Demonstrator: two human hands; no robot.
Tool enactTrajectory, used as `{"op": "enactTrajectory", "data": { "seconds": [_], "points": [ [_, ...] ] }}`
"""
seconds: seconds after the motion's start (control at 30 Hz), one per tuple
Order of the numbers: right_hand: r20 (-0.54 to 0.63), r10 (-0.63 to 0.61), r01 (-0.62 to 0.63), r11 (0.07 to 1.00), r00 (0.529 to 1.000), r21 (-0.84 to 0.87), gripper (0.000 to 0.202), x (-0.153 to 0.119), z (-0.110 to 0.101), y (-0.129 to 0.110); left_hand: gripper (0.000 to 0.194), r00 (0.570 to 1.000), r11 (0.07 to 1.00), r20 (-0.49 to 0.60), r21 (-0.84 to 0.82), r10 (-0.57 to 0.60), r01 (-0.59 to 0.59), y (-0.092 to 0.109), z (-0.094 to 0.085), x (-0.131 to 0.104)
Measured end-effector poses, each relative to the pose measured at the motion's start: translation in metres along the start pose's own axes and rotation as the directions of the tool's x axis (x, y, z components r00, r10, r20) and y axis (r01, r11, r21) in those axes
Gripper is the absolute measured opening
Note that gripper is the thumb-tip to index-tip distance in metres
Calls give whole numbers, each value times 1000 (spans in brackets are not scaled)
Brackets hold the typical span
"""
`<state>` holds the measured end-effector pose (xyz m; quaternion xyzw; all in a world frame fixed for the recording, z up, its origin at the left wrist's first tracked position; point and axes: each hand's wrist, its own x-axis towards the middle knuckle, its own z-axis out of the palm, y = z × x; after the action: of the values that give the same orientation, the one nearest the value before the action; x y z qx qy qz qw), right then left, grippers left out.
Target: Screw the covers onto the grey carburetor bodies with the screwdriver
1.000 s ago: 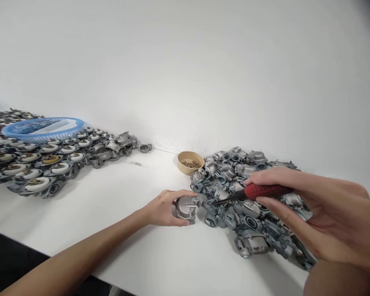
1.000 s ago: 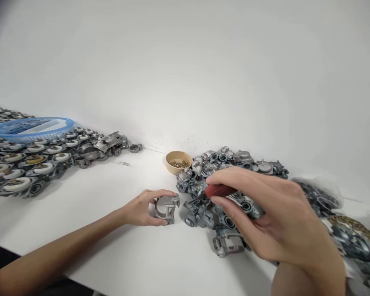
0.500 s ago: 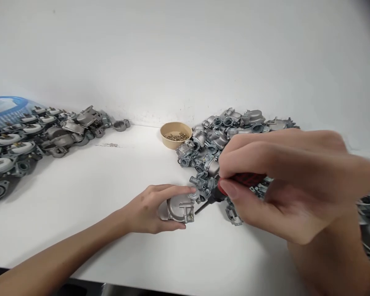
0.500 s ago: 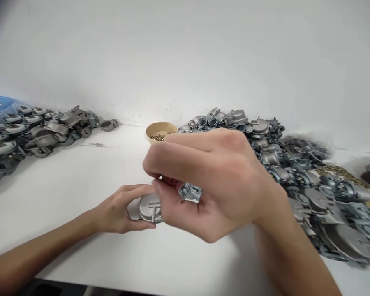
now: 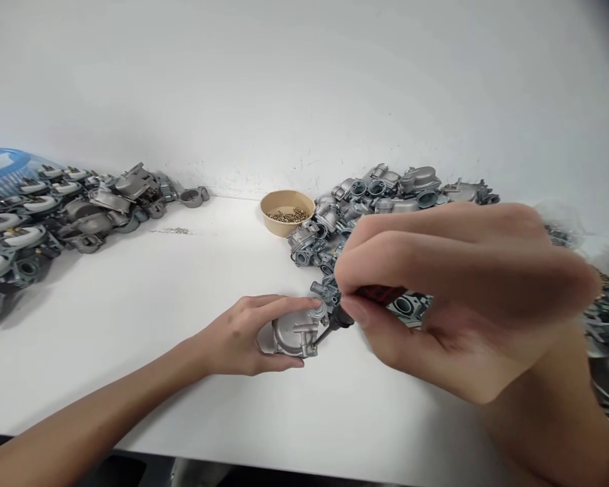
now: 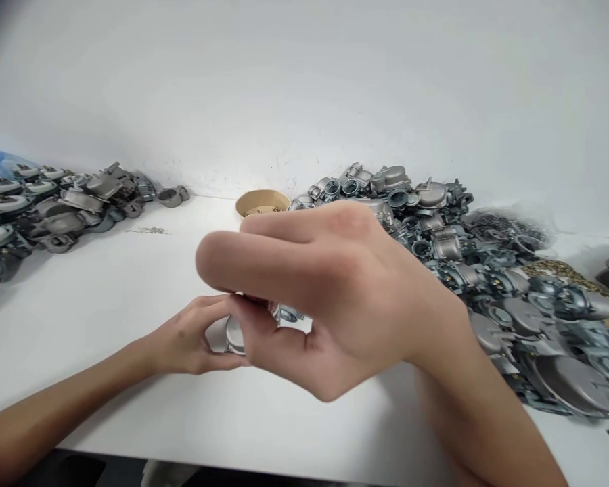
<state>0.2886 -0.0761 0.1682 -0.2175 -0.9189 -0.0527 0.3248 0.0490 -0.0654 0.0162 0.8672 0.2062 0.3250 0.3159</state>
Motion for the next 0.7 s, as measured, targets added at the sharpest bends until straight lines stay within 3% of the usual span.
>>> {"op": "enactTrajectory", "data": {
  "seconds": [0.13,0.23,0.3,0.37,0.4,0.47,0.53,0.63,0.7],
  "points": [
    [37,-40,36,995,999,96,14,1,-4,2,65,1000,999,12,44,-10,10,2,0,0],
    [182,-13,-34,966,983,254,27,0,-9,-5,64,1000,987,11,159,3,-5,3,0,0],
    [194,106,-165,932,975,323,42,-1,-9,-12,60,1000,972,24,232,19,-24,4,0,0],
    [131,219,-251,901,967,353,42,-1,-8,-16,56,998,963,45,265,43,-53,4,-2,0],
    [109,226,-250,900,968,358,37,0,-7,-16,54,997,961,60,270,51,-65,4,-2,1],
    [159,73,-128,923,984,363,30,3,-5,-13,52,995,959,92,275,50,-73,3,-3,1],
    [169,-49,-19,926,984,378,35,7,-4,-9,58,992,959,116,275,41,-71,2,-4,1],
    [84,-12,-21,928,996,372,35,11,-6,-5,63,990,960,135,270,38,-73,1,-5,0],
    [90,-47,12,935,995,354,33,13,-8,-4,56,990,966,143,253,21,-57,2,-6,1]
  ]
}}
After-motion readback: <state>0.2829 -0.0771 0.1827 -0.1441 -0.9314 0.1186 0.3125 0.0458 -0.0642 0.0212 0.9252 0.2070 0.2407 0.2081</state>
